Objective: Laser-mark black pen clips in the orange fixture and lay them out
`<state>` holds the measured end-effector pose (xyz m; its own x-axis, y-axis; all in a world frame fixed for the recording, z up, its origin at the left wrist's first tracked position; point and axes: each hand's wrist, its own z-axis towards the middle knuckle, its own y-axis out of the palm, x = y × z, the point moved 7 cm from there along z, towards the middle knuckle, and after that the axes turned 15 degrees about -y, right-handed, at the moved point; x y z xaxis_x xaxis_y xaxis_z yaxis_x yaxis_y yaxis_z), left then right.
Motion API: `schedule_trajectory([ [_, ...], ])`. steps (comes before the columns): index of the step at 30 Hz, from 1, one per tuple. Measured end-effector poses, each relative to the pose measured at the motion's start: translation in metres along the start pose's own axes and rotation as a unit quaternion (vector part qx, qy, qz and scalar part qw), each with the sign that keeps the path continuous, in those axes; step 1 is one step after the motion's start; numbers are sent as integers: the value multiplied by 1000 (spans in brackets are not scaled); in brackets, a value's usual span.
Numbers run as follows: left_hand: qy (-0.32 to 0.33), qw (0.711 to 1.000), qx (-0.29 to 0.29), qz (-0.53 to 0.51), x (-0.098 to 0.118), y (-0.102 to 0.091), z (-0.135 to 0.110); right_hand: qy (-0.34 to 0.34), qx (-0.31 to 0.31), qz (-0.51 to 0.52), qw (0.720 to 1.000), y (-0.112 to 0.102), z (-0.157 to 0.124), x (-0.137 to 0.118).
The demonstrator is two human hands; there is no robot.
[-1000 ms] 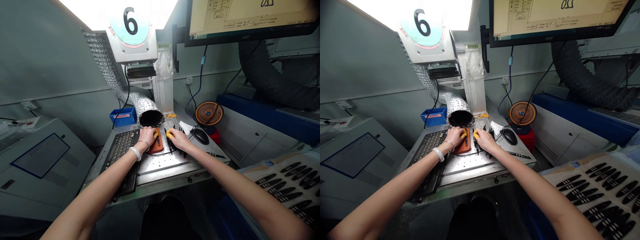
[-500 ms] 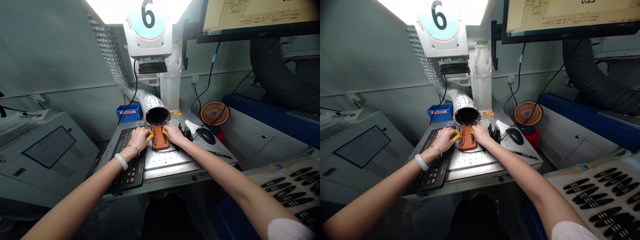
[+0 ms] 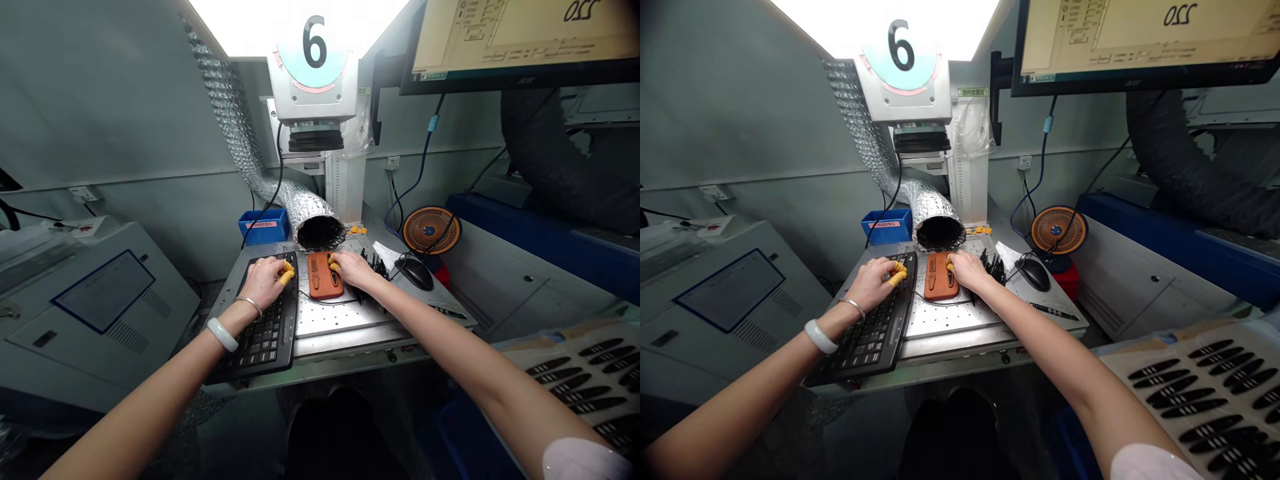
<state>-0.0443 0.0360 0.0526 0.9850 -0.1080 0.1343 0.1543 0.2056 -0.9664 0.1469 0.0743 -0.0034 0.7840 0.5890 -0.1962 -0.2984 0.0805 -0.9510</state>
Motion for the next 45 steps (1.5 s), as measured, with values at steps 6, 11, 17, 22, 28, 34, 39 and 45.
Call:
schedule_trajectory([
  [6,-54,998,0,-34,-41,-3,6,16,-21,25,999,3,-2,2],
  [11,-73,997,-25,-24,-45,10,17,22,50,29,998,-10,-11,-2],
  [17,-62,997,-40,13,-34,27,33,3,91,36,995,-26,-34,-10],
  [22,-48,998,-37,16,-29,28,36,-1,104,39,994,-37,-52,-11],
  [28,52,998,-17,-14,20,2,-12,0,135,132,982,-52,-71,-24],
  [34,249,967,53,-5,93,-35,-114,6,162,321,933,-62,-106,-54],
  [39,318,938,141,4,118,-63,-163,-14,188,398,898,-83,-142,-81],
  [45,331,931,156,-7,130,-77,-185,-16,216,405,888,-103,-167,-96],
])
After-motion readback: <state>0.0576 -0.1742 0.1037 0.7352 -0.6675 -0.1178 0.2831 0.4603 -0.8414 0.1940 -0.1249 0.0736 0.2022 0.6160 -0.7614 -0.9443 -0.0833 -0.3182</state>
